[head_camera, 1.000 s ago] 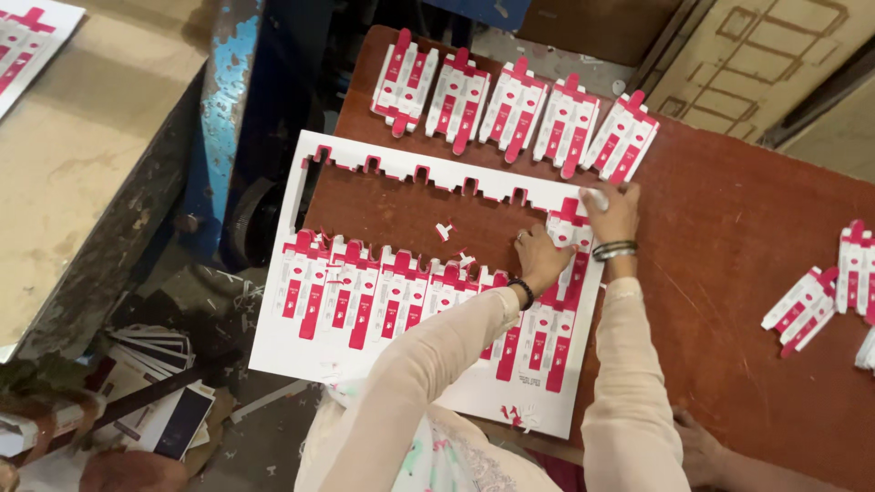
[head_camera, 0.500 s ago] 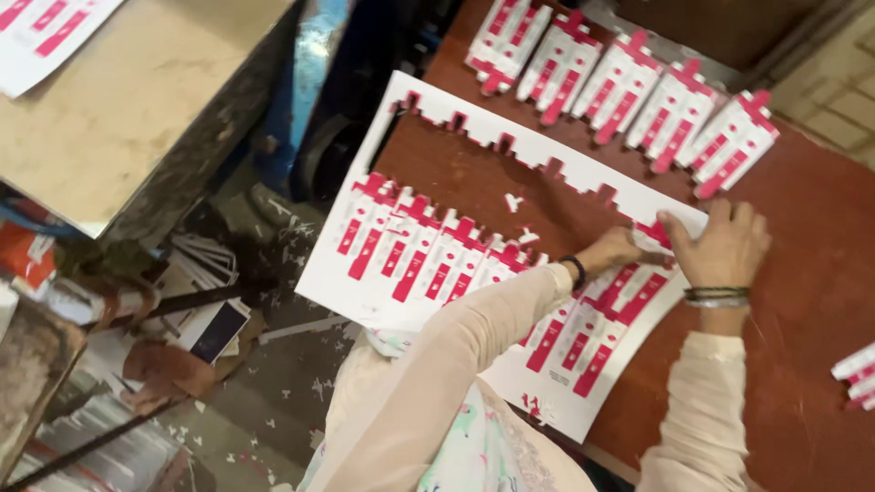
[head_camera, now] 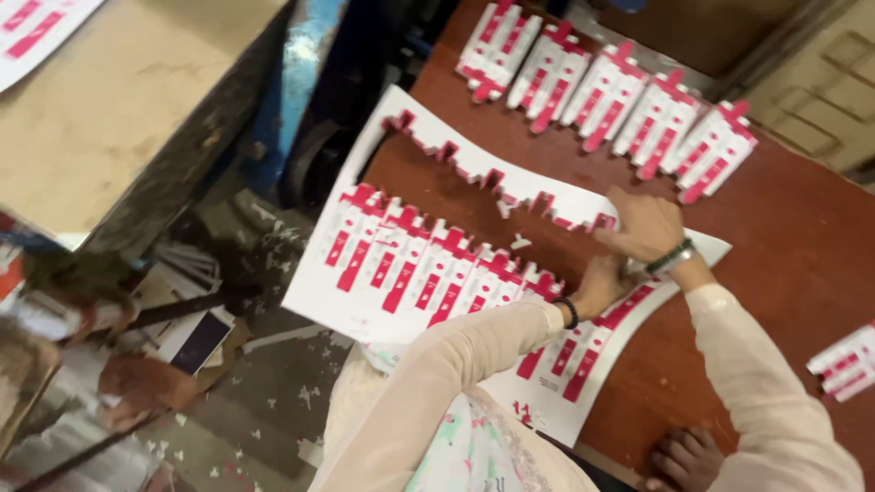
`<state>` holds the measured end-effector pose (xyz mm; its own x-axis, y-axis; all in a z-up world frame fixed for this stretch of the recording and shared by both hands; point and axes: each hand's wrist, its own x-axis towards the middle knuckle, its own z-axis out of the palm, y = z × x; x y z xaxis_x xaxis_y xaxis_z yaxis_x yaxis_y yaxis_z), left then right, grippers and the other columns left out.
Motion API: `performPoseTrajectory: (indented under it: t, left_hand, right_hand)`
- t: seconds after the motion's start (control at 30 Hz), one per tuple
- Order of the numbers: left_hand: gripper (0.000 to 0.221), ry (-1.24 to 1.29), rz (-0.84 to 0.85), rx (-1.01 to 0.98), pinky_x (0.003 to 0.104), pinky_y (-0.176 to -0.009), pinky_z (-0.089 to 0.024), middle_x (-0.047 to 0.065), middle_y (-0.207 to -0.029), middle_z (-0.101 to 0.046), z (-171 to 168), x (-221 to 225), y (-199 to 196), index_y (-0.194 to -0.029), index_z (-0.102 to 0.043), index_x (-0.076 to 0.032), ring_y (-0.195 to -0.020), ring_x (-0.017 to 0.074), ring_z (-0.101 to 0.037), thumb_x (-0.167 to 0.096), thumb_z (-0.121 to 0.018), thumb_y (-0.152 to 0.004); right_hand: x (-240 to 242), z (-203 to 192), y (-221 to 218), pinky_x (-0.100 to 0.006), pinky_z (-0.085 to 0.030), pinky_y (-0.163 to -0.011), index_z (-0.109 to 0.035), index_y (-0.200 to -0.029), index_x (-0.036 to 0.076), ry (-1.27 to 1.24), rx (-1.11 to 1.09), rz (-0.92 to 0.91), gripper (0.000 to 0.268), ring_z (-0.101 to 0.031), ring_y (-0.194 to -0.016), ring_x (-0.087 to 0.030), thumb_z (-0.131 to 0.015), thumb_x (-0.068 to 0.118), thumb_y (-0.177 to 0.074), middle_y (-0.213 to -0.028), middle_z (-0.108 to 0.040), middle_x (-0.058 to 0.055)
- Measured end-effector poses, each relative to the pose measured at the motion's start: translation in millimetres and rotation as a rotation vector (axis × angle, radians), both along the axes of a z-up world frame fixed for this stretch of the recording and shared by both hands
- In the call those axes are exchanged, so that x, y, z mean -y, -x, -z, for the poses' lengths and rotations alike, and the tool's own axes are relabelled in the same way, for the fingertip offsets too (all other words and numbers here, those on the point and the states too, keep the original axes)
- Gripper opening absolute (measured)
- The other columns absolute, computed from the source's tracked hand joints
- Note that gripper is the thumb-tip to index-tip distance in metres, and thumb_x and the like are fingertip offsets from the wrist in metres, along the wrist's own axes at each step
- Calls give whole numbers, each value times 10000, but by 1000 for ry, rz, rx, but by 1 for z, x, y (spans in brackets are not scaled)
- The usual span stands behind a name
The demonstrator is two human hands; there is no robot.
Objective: The person removes white and red printed paper components from a perforated sheet by hand and stacks them in groups on a wooden work surface.
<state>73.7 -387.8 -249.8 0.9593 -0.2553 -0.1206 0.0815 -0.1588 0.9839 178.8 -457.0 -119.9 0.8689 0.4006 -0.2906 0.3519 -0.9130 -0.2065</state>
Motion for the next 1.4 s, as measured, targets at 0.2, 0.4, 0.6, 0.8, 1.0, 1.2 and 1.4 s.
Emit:
performPoseTrajectory:
  t: [0.2, 0.4, 0.6, 0.8, 1.0, 1.2, 1.4]
  left_hand:
    - [363, 172, 181, 310, 408, -842, -582, 190, -1072, -717, -70, -39, 30, -1262, -677, -78, -963, 365, -718, -146, -673, -906]
    - [420, 540, 476, 82, 358, -1087, -554, 92, -1393, -672, -96, -83, 65, -1438, -624, -138, -1236, 248, -678, -8, -617, -1039]
    - [416, 293, 391, 48, 331, -882, -601, 132, -1215, -756, -64, -90, 10, -1321, -693, -100, -1012, 229, -739, -64, -737, -909]
    - [358, 192, 350, 46, 311, -761, -617, 110, -1073, -788, -35, -49, 15, -1294, -724, -114, -875, 155, -776, -135, -770, -940]
    - [120, 576, 582, -147, 428, -1111, -488, 176, -1229, -709, -28, -70, 89, -1200, -727, -70, -1212, 327, -627, -120, -689, -1097]
    - [444, 124, 255, 393, 381, -984, -572, 117, -1157, -738, -23, -83, 57, -1295, -696, -149, -1107, 330, -727, -152, -766, -856]
    - [393, 297, 137, -57, 368, -734, -610, 93, -999, -773, 3, -59, 37, -1289, -701, -112, -839, 205, -744, -112, -763, -902]
  right_hand:
    - [40, 41, -36, -599, -394, -631, -695, -1130, 96, -486, -704, 454, 392, -550, -801, -528, -619, 341, -834, -1003, -652, -271]
    - [17, 48, -27, -502, -493, -904, -610, -1249, 27, -239, -253, 86, 656, -625, -1049, -427, -776, 479, -804, -1154, -665, -232]
    - [56, -52, 38, -459, -374, -1194, -552, -1475, 22, -776, 92, 350, 661, -460, -1458, -323, -691, 389, -943, -1547, -502, -208]
    - [30, 49, 216, -432, -380, -1209, -376, -1615, 62, -1318, 286, 1027, 733, -422, -1488, -307, -698, 227, -978, -1588, -452, -210]
    - [-27, 123, 264, -453, -406, -1153, -384, -1536, 29, -1016, 387, 1141, 766, -461, -1392, -321, -804, 92, -899, -1512, -479, -206]
    - [-41, 108, 239, -463, -499, -1065, -487, -1438, 0, -939, 467, 1138, 695, -606, -1221, -345, -865, 95, -863, -1370, -602, -204]
    - [-26, 134, 243, -507, -517, -995, -538, -1443, -28, -607, 799, 967, 858, -642, -1169, -384, -968, 210, -740, -1319, -655, -243]
